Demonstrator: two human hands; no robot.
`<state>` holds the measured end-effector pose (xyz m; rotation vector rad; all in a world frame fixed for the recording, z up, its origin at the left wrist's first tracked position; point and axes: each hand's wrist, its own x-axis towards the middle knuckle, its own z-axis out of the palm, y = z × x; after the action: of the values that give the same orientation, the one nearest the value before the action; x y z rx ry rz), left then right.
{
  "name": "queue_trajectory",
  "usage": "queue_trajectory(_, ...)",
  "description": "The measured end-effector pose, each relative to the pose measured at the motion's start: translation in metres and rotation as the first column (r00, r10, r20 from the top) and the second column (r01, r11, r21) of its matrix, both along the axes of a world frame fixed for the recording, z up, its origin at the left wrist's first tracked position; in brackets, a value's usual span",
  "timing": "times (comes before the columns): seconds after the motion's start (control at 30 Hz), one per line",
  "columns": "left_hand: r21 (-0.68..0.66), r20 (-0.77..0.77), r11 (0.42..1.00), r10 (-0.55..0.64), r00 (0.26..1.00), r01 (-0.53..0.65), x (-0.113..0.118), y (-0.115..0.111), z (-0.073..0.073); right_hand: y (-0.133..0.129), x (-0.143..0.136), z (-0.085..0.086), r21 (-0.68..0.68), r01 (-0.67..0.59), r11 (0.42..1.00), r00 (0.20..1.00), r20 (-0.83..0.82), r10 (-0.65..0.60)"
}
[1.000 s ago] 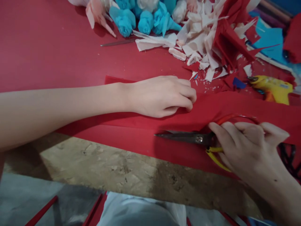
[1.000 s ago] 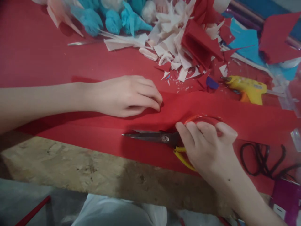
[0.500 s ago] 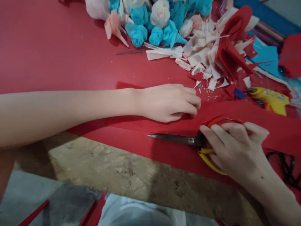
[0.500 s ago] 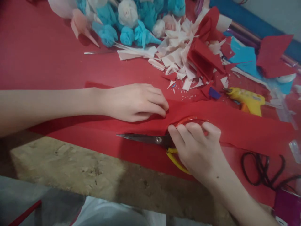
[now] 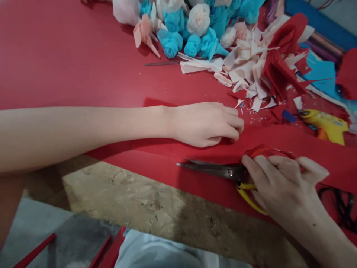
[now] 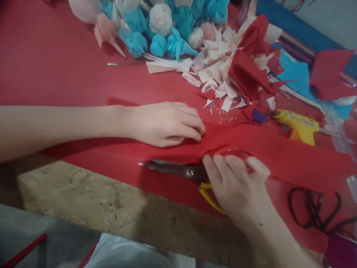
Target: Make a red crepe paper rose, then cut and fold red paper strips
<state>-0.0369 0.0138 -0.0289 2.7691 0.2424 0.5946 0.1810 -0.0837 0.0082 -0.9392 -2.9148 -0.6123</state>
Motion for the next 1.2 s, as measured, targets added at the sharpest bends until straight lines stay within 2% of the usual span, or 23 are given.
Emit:
queue_trajectory(0.2,0.022,0.031,1.000,-0.001,1.000,0.000,0.000,0.000,-0.001,-0.003,-0.016,-0.002,0.044,0.061,0.997,0.992,0.104,-0.066)
queue_trajectory(0.43,0.037,-0.008,0.999,0.012,1.000,-0.011,0.001,0.001,-0.001,0.002,-0.029,0.001,0.017,0.003,1.000,0.998,0.063,-0.004)
queue_trajectory(0.83,0.021,-0.053,1.000,0.020,0.998,-0.019,0.000,0.001,-0.002,0.000,-0.020,0.001,-0.065,-0.069,0.995,0.996,0.048,0.072)
queue_trajectory(0.97,-0.041,-0.001,0.999,-0.001,1.000,0.001,-0.001,0.001,0.000,0.002,-0.025,-0.001,-0.060,-0.039,0.997,0.999,0.002,0.040)
queue_trajectory(1.2,-0.252,0.089,0.968,0.016,0.996,0.007,-0.002,0.000,0.017,-0.004,-0.013,0.001,-0.118,0.015,0.993,1.000,-0.003,-0.016)
